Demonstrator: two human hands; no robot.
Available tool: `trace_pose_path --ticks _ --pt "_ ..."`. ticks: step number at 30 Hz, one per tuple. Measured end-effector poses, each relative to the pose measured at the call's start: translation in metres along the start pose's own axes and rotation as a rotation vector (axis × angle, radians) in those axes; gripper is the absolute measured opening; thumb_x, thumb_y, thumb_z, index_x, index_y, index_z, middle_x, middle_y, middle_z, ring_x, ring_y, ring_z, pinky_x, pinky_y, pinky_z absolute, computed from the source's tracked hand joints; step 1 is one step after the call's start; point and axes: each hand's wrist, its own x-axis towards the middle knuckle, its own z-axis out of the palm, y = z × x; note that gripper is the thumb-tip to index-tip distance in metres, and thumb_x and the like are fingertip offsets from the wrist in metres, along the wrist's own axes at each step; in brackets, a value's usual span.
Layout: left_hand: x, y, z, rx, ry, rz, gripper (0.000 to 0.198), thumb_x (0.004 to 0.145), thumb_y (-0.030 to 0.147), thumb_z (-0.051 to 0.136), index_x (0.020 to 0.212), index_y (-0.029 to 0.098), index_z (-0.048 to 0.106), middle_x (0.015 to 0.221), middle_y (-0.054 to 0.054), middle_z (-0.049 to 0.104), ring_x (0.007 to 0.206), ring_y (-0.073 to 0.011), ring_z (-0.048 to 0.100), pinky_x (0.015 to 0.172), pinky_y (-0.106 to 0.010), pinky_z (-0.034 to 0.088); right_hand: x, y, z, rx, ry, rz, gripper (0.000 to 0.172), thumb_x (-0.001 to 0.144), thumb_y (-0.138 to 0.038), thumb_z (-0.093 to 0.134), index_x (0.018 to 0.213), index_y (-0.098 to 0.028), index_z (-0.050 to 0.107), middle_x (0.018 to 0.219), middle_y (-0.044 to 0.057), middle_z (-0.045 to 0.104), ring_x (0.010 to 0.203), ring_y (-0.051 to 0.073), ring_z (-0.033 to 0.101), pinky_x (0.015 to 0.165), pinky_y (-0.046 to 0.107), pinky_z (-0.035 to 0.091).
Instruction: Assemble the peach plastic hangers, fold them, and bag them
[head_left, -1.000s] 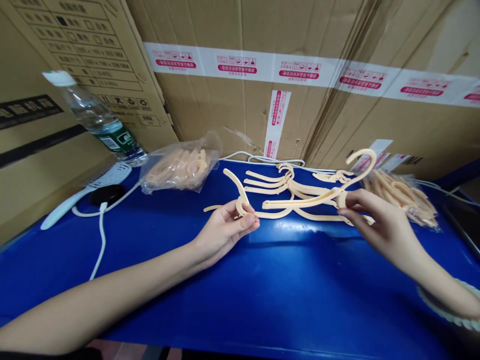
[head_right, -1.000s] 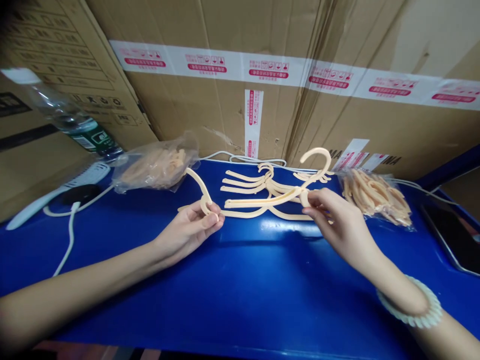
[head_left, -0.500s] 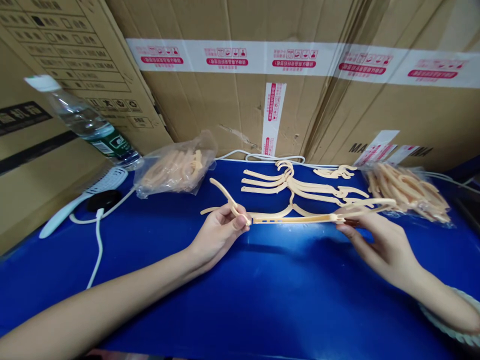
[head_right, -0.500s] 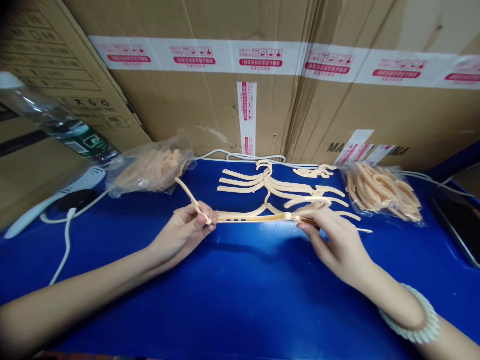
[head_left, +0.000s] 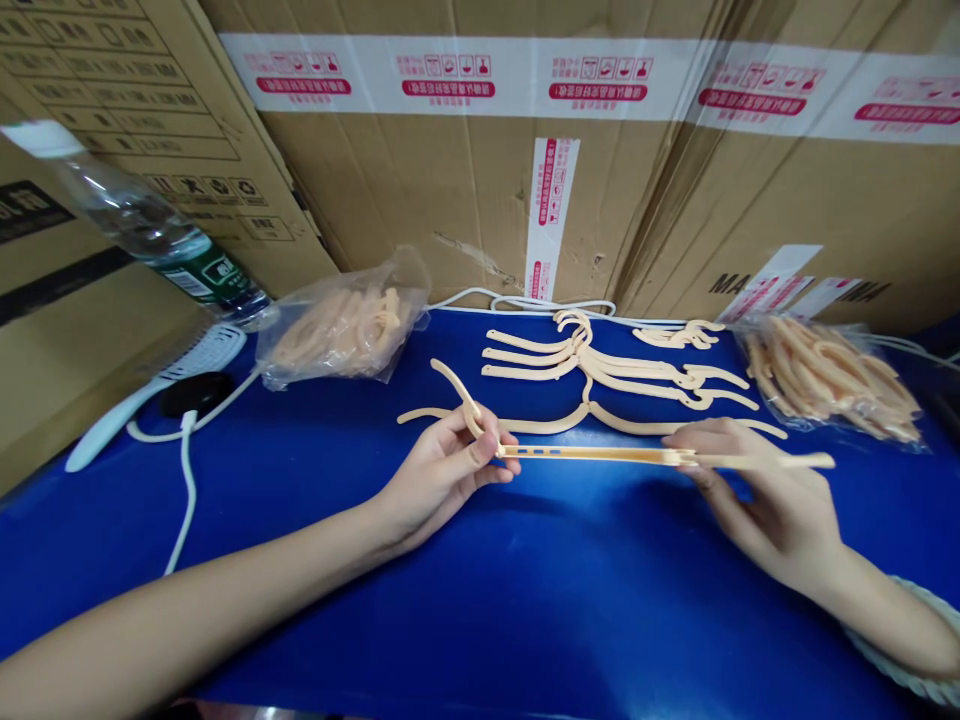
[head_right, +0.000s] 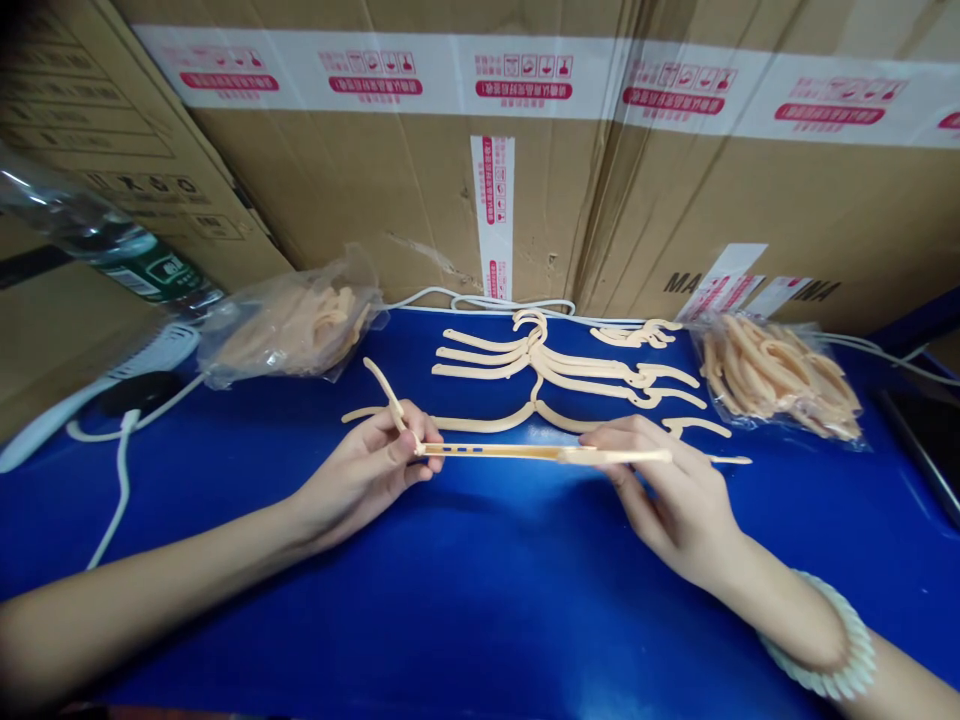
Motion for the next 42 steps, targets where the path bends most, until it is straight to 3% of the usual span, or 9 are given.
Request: trace_pose_path --ticks 7,11,17,24,30,33,35,39,42 --pt "0.000 0.002 0.000 0.020 0.101 0.025 0.036 0.066 0.031 0.094 0.072 0.013 0.063 0.074 -0.001 0.068 0.063 -0.0089 0.065 0.060 -0.015 0.053 -0.003 -0.013 0.003 -0.054 -0.041 -0.048 0.023 0.095 -0.011 0.054 0.115 -0.020 0.061 0.094 0.010 0.070 0.081 0.020 0.069 0.066 0.029 0.056" --pt "0.001 0.001 0.001 0.050 0.177 0.063 0.038 0.063 0.029 0.095 0.071 0.013 0.061 0.071 -0.001 0.068 0.059 -0.0082 0.063 0.056 -0.015 0.051 -0.005 -0.015 0.008 -0.019 -0.052 -0.044 0.023 0.097 -0.013 0.051 0.117 -0.019 0.060 0.096 0.010 0.071 0.087 0.021 0.071 0.072 0.029 0.057" --pt "0.000 -0.002 0.002 0.095 0.226 0.131 0.037 0.063 0.030 0.094 0.070 0.014 0.062 0.070 -0.001 0.069 0.059 -0.0091 0.064 0.056 -0.017 0.052 -0.003 -0.020 0.013 0.011 -0.006 0.003 0.033 0.090 0.000 0.053 0.113 -0.022 0.062 0.098 0.006 0.073 0.088 0.019 0.072 0.075 0.028 0.059" --pt "0.000 -0.001 0.001 0.108 0.249 0.174 0.036 0.065 0.032 0.094 0.073 0.014 0.064 0.077 -0.002 0.072 0.066 -0.0112 0.070 0.064 -0.019 0.059 -0.004 -0.025 0.014 -0.025 0.038 0.190 0.021 0.094 -0.014 0.061 0.111 -0.026 0.061 0.092 0.004 0.074 0.077 0.020 0.073 0.072 0.030 0.060" --pt "-0.001 -0.005 0.005 0.213 0.287 0.181 0.035 0.071 0.040 0.089 0.083 0.014 0.070 0.085 -0.004 0.074 0.069 -0.0138 0.072 0.065 -0.022 0.060 -0.009 -0.016 0.012 0.002 0.186 0.422 0.017 0.092 -0.027 0.067 0.108 -0.025 0.060 0.092 0.004 0.071 0.071 0.019 0.071 0.068 0.030 0.061" --pt "-0.008 -0.010 0.005 0.463 0.186 0.207 0.022 0.088 0.037 0.073 0.088 0.015 0.069 0.082 -0.007 0.075 0.068 -0.0166 0.072 0.064 -0.027 0.059 -0.006 -0.011 0.006 -0.016 0.249 0.489 0.020 0.091 -0.033 0.068 0.107 -0.025 0.060 0.093 0.005 0.071 0.065 0.018 0.068 0.062 0.031 0.060" --pt "-0.015 -0.014 0.006 0.765 -0.012 0.346 0.011 0.094 0.025 0.064 0.092 0.016 0.070 0.087 -0.009 0.076 0.077 -0.0194 0.073 0.072 -0.031 0.059 -0.004 -0.007 0.003 -0.004 0.226 0.492 0.019 0.092 -0.036 0.067 0.107 -0.025 0.060 0.094 0.005 0.071 0.064 0.018 0.068 0.059 0.031 0.059" --pt "-0.030 -0.018 0.006 1.375 -0.503 0.799 0.029 0.092 0.007 0.056 0.115 0.017 0.070 0.119 -0.014 0.074 0.112 -0.0310 0.068 0.099 -0.048 0.051 -0.002 0.003 0.007 0.041 -0.024 0.408 0.017 0.097 -0.035 0.059 0.108 -0.022 0.061 0.094 0.006 0.071 0.077 0.019 0.071 0.065 0.030 0.060" --pt "-0.032 -0.020 0.005 1.600 -0.561 0.855 0.037 0.092 0.007 0.053 0.125 0.019 0.067 0.133 -0.015 0.068 0.122 -0.0358 0.063 0.105 -0.055 0.044 -0.002 0.008 0.017 0.019 -0.166 0.334 0.016 0.100 -0.030 0.055 0.110 -0.021 0.063 0.096 0.007 0.072 0.082 0.020 0.070 0.071 0.033 0.060"
